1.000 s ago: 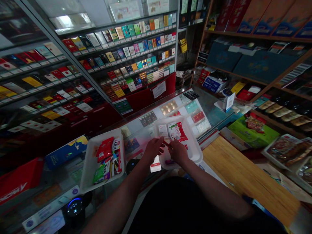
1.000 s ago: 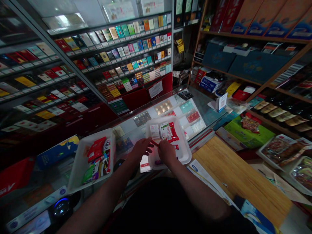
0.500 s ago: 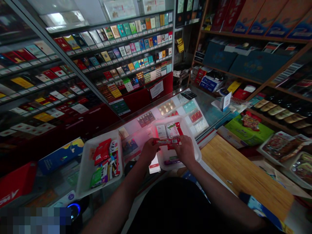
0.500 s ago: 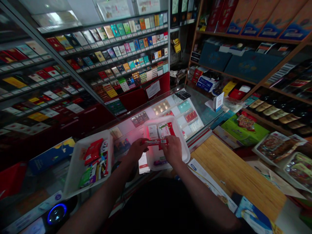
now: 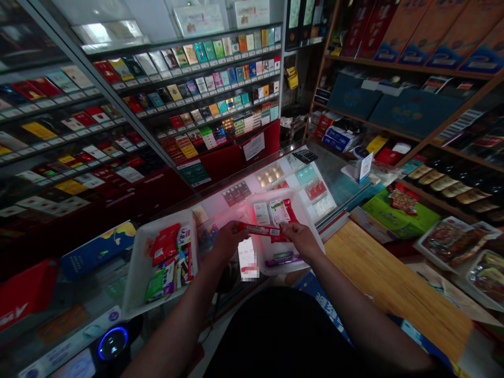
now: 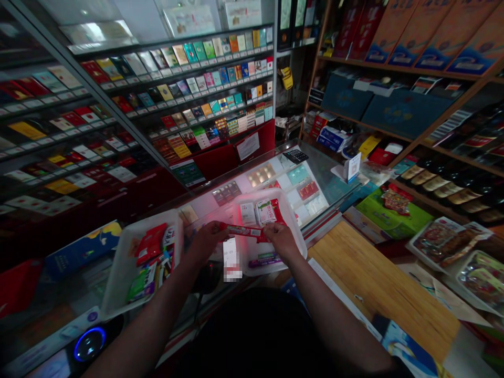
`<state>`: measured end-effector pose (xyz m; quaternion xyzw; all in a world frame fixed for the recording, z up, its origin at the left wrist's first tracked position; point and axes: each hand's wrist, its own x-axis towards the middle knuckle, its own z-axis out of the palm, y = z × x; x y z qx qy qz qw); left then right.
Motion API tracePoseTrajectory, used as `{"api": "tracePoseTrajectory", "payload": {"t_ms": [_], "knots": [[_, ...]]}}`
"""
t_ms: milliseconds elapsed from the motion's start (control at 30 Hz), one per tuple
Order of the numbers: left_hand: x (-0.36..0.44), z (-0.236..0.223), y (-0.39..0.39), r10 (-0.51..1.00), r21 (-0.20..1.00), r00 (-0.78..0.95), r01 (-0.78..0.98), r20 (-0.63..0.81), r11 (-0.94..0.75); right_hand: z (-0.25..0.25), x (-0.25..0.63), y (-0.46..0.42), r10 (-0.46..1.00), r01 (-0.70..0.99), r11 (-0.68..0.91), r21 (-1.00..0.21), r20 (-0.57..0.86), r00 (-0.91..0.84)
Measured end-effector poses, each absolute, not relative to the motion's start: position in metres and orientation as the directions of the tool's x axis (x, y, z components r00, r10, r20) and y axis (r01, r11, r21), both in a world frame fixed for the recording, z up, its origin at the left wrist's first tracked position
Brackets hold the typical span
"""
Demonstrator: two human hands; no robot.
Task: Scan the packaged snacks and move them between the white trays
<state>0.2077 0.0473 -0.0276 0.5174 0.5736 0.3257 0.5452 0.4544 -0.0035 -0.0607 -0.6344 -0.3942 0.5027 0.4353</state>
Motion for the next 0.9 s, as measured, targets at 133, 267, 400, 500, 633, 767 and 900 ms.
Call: {"api": "tracePoseTrajectory", "payload": {"t_ms": [133,267,400,500,633,767,900], "knots": [[0.190,-0.014,0.045,0.934,0.924,0.105,0.220,-0.342,0.313,-0.061,0.442,0.002,0.954,0.028,-0.297,-0.954,-0.295,0.060],[0.179,-0.012,0.039,0.928,0.916,0.046,0.184,-0.370,0.356,-0.067,0.426,0.007,0.959,0.108,-0.284,-0.953,-0.280,0.050],[0.168,-0.017,0.034,0.944,0.937,-0.004,0.122,-0.329,0.327,-0.063,0.415,0.005,0.970,0.227,-0.242,-0.943,-0.238,0.047],[0.160,-0.021,0.032,0.954,0.947,-0.038,0.117,-0.298,0.300,-0.054,0.408,0.002,0.951,0.174,-0.283,-0.943,-0.299,-0.074],[0.148,-0.028,0.030,0.952,0.952,-0.054,0.040,-0.301,0.303,-0.052,0.396,-0.001,0.937,0.061,-0.317,-0.947,-0.322,-0.136],[0.135,-0.029,0.027,0.942,0.942,-0.027,-0.022,-0.335,0.335,-0.059,0.385,0.000,0.940,0.031,-0.328,-0.944,-0.329,-0.090],[0.125,-0.023,0.025,0.935,0.935,-0.027,-0.024,-0.355,0.354,-0.058,0.373,0.001,0.929,-0.019,-0.356,-0.934,-0.352,-0.112]]}}
